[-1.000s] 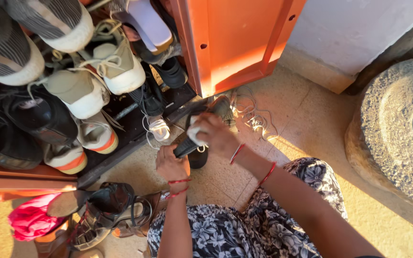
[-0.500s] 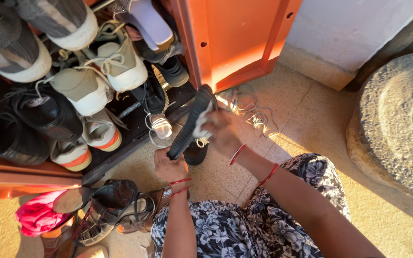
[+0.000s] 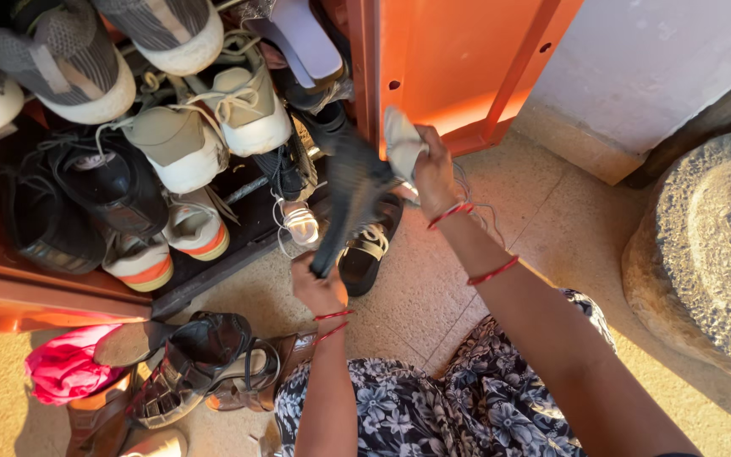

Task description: The person sits on the floor and wipes a pair of black sneakers with a white cloth. They clean the upper, sides, and sole of each shoe, then place them back into an orange shoe cabinet.

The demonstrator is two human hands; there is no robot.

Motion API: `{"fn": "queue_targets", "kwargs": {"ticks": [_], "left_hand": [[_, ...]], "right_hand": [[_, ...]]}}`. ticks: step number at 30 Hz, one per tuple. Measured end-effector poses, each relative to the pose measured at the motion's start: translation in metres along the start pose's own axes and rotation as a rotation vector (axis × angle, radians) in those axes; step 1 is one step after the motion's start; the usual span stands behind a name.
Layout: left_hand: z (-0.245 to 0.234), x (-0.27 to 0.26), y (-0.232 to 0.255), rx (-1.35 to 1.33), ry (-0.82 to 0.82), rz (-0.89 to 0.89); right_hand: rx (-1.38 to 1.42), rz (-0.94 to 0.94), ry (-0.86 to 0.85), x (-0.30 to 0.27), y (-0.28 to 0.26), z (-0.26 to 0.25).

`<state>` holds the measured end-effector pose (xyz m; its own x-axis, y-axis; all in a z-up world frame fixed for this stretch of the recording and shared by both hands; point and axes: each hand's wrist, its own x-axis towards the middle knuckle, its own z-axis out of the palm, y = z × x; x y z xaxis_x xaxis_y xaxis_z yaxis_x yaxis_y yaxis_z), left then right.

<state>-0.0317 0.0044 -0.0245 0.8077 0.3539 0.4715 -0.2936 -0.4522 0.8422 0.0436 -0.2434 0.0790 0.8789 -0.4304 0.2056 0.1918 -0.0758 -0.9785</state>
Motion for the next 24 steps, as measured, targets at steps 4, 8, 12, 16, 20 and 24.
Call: {"fn": "queue_targets", "kwargs": {"ticks": [4, 8, 12, 16, 20, 24], "left_hand": [[0.005, -0.009, -0.003, -0.012, -0.148, 0.171], [0.012, -0.009, 0.011, -0.059, -0.251, 0.27], [0.013, -0.003, 0.023, 0.031, -0.326, 0.342], [0.019, -0.008, 0.026, 0.134, -0.566, 0.103], [0.032, 0.006, 0.025, 0.065, -0.561, 0.283], [0.026, 0.04, 0.047, 0.036, -0.611, 0.228]], "right_hand": [[0.231, 0.23, -0.245, 0.011, -0.002, -0.015], [0.142, 0.187, -0.426, 0.006, -0.02, -0.025], [-0.053, 0.032, -0.473, -0.01, -0.042, -0.016], [-0.29, -0.353, -0.43, -0.044, -0.065, 0.004], [-0.261, -0.451, -0.396, -0.058, -0.087, 0.02], [-0.284, -0.421, -0.251, -0.06, -0.096, 0.017]]}}
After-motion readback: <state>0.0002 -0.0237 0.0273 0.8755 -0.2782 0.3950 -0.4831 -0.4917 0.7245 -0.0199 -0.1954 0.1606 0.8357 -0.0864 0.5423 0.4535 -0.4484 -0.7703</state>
